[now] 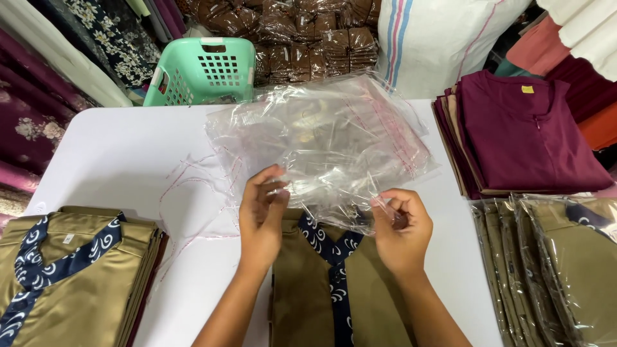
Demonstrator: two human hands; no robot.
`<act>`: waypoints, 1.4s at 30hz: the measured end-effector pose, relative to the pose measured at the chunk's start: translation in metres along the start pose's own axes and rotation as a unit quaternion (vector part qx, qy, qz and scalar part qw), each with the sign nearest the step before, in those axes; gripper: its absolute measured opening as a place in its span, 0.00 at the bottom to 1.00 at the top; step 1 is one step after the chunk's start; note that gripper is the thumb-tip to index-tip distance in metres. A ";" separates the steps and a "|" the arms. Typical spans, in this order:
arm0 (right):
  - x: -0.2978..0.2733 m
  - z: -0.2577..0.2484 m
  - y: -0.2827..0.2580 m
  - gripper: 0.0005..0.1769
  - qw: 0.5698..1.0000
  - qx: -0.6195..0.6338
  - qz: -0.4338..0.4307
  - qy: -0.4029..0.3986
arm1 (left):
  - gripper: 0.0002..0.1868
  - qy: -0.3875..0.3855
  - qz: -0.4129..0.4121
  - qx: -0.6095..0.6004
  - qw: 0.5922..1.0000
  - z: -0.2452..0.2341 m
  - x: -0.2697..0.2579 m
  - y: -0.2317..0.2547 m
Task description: The person is packing folded shirts into clear plastic bags at a packaging station.
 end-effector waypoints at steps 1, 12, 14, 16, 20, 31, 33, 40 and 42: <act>-0.001 0.001 0.001 0.09 1.000 0.000 0.000 0.000 | 0.20 0.000 0.000 0.000 1.000 -0.001 -0.005 -0.001; -0.005 -0.004 -0.023 0.24 0.956 -0.093 -0.229 -0.157 | 0.26 -0.224 0.144 0.317 0.910 0.026 -0.010 -0.027; -0.008 0.001 -0.027 0.23 0.953 -0.124 -0.232 -0.151 | 0.33 -0.213 -0.013 0.256 0.943 0.031 0.000 -0.004; -0.010 0.004 -0.035 0.24 0.948 -0.156 -0.235 -0.144 | 0.42 -0.198 -0.170 0.187 0.947 0.037 0.005 0.004; -0.009 0.015 -0.036 0.27 0.973 -0.166 -0.087 -0.135 | 0.45 -0.068 -0.148 -0.092 0.982 0.040 0.006 0.007; -0.020 0.022 -0.049 0.21 0.915 -0.142 -0.328 -0.190 | 0.13 -0.011 -0.033 -0.116 0.993 0.049 0.035 -0.003; -0.022 0.023 -0.046 0.28 0.930 -0.185 -0.291 -0.127 | 0.09 0.037 -0.056 -0.201 0.977 0.056 0.039 0.011; -0.024 0.030 -0.048 0.26 0.982 -0.137 -0.105 -0.081 | 0.58 0.017 0.019 -0.188 0.982 0.050 0.042 0.019; -0.025 0.035 -0.034 0.27 0.988 0.028 0.033 -0.147 | 0.48 0.073 -0.036 -0.304 0.949 0.049 0.045 0.019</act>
Point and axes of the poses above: each hand's wrist, its own x-axis towards the middle knuckle, its own z-axis out of the palm, y = z × x, the point moved 1 cm from there along x, towards the middle knuckle, and after that the axes turned 10 degrees about -y, right-handed, at the moved point
